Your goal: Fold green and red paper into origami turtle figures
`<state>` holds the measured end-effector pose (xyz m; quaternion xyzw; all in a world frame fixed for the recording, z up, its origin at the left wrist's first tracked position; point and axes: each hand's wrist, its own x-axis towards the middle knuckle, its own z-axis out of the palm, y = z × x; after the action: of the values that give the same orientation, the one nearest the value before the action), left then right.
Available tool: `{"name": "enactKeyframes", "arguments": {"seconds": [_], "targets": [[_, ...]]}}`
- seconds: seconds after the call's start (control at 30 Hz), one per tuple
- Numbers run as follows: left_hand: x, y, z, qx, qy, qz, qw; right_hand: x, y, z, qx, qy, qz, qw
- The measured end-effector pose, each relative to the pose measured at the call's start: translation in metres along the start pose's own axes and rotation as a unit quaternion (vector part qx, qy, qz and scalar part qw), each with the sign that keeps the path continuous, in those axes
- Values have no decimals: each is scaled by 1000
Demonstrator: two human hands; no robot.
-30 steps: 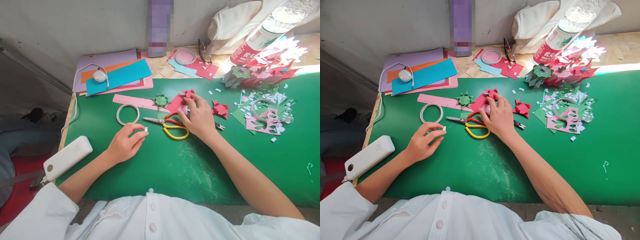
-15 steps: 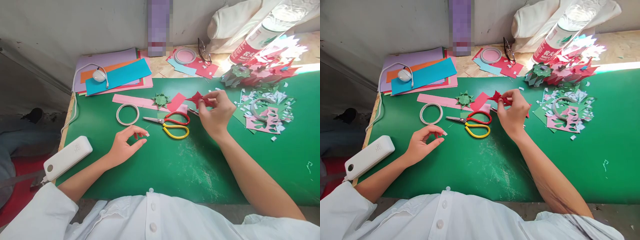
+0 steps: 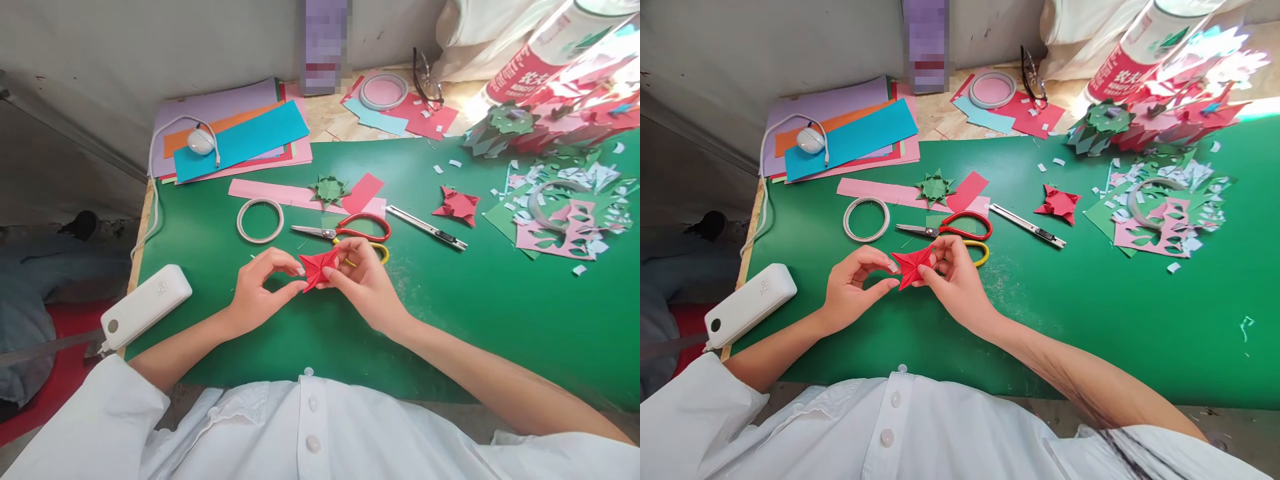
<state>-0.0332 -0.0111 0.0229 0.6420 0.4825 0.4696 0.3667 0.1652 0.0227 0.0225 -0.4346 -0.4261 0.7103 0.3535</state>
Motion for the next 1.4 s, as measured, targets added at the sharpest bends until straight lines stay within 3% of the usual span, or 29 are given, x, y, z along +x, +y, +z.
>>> {"name": "enactKeyframes", "arguments": {"seconds": [0.13,0.37,0.47,0.53,0.67,0.73,0.83,0.87,0.93,1.07,1.17,1.4], "targets": [[-4,-1,2,56,-11,44,997,-3,4,3,14,-41,39,998],[-3,0,3,61,-40,59,996,-3,0,4,-21,-80,62,995],[-2,0,2,47,-43,35,997,-3,1,2,-52,-71,43,995],[-3,0,1,38,-49,-4,998,-3,2,0,-136,-61,-19,989],[-3,1,1,23,-61,-55,996,-1,3,-6,-327,-20,-178,928],[-2,1,1,21,-70,-58,996,0,3,-9,-408,28,-273,871],[-2,2,1,33,-75,-42,996,-2,3,-10,-507,79,-410,754],[-2,2,2,36,-75,-31,996,-3,3,-9,-514,79,-429,739],[-2,1,2,41,-76,-7,996,-5,3,-7,-505,62,-435,743],[-2,1,3,53,-87,44,994,-6,3,-3,-453,20,-410,791],[-1,1,2,54,-89,72,992,-5,0,-4,-426,-3,-401,811],[-2,1,1,47,-80,125,988,-5,-11,-10,-431,13,-425,796]]}}
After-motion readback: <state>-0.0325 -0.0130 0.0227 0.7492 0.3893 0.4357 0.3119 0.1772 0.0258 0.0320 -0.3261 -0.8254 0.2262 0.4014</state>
